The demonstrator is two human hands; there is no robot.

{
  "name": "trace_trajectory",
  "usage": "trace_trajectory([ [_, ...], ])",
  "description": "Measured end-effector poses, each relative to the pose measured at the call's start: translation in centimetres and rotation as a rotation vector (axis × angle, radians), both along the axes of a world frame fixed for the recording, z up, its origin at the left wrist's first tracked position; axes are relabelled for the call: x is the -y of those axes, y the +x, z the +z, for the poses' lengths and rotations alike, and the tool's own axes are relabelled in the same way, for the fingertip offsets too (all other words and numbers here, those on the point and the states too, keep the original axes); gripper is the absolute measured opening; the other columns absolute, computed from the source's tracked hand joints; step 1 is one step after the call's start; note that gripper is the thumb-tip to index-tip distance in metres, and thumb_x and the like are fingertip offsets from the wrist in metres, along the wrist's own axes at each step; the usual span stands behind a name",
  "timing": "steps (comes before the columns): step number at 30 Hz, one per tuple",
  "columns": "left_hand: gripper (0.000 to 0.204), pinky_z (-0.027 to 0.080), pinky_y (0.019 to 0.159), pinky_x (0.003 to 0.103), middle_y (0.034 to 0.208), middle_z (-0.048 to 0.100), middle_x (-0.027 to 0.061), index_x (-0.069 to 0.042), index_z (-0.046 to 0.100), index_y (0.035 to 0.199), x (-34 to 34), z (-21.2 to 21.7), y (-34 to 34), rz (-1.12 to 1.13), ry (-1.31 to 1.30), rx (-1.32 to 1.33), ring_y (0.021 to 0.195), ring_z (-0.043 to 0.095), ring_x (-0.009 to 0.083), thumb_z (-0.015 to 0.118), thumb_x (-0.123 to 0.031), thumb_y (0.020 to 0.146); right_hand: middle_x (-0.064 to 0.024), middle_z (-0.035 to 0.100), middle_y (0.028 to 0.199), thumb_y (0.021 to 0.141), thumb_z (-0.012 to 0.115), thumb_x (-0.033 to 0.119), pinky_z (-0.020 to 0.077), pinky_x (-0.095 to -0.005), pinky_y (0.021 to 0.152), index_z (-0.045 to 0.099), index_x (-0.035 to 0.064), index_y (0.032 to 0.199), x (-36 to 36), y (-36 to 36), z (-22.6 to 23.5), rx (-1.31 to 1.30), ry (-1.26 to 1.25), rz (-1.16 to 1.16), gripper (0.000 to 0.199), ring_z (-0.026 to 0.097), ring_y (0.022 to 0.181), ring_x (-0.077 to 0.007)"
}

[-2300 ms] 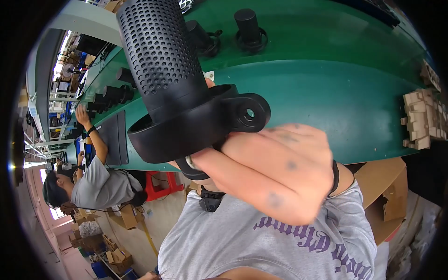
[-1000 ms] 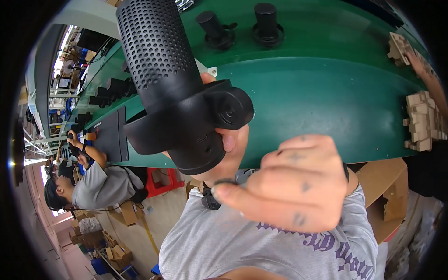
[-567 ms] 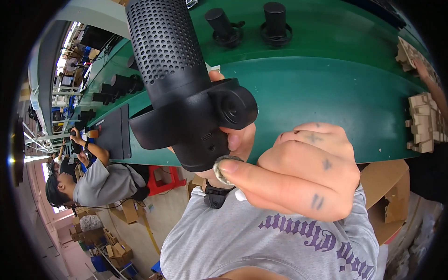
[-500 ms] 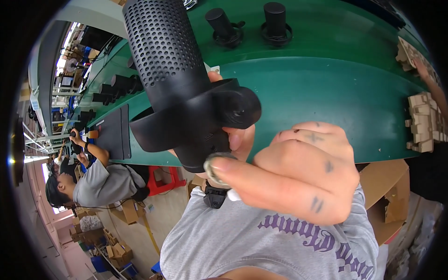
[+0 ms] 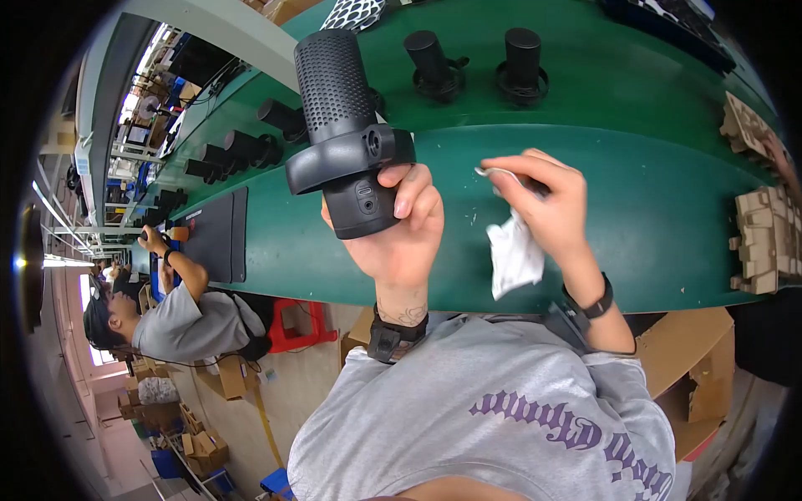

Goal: The person picks up a microphone and a shock mount, wipes the microphone with a cloth, and fits the microphone into the shock mount. They repeat this process with several more microphones before placing them back onto the green table.

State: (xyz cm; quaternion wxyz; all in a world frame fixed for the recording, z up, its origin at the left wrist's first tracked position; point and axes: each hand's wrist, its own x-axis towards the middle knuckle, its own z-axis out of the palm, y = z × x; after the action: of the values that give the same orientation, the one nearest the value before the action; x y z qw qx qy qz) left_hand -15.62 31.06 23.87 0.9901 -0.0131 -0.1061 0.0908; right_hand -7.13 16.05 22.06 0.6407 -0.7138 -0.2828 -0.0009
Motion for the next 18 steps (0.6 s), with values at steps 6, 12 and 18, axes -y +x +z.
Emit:
trace_trajectory([
  [6, 0.08, 0.028, 0.054, 0.027, 0.082, 0.048, 0.0056, 0.001, 0.04, 0.13, 1.0, 0.3, 0.9, -0.015, 0.128, -0.072, 0.063, 0.039, 0.0151, 0.058, -0.055, 0.076, -0.0045, 0.069, 0.093, 0.081, 0.067, 0.007, 0.0485, -0.0223, 0.073, 0.069, 0.0024, 0.104, -5.8, 1.8, -5.8, -0.355, 0.035, 0.145, 0.024, 0.061, 0.082, -0.0091],
  [12, 0.085, 0.041, 0.065, 0.033, 0.104, 0.058, 0.0165, -0.003, 0.038, 0.133, 1.9, -1.5, 0.1, 0.025, 0.273, 0.025, 0.074, 0.054, 0.0205, 0.043, -0.067, 0.077, -0.0123, 0.057, 0.125, 0.087, 0.058, 0.029, 0.04, -0.034, 0.098, 0.047, 0.0047, 0.134, -6.2, 4.2, -4.6, -0.179, 0.215, 0.605, 0.054, 0.053, 0.115, -0.022],
  [18, 0.091, 0.046, 0.09, 0.041, 0.12, 0.053, 0.0198, -0.009, 0.021, 0.145, 1.8, -3.4, 1.9, 0.257, 1.727, -0.214, 0.099, 0.059, 0.0305, 0.071, -0.032, 0.073, -0.0189, 0.056, 0.121, 0.07, 0.073, 0.051, 0.0443, -0.0382, 0.096, 0.03, 0.0014, 0.139, 2.2, 4.9, 0.1, -0.423, 0.455, 0.562, 0.095, 0.057, 0.109, -0.0272],
])
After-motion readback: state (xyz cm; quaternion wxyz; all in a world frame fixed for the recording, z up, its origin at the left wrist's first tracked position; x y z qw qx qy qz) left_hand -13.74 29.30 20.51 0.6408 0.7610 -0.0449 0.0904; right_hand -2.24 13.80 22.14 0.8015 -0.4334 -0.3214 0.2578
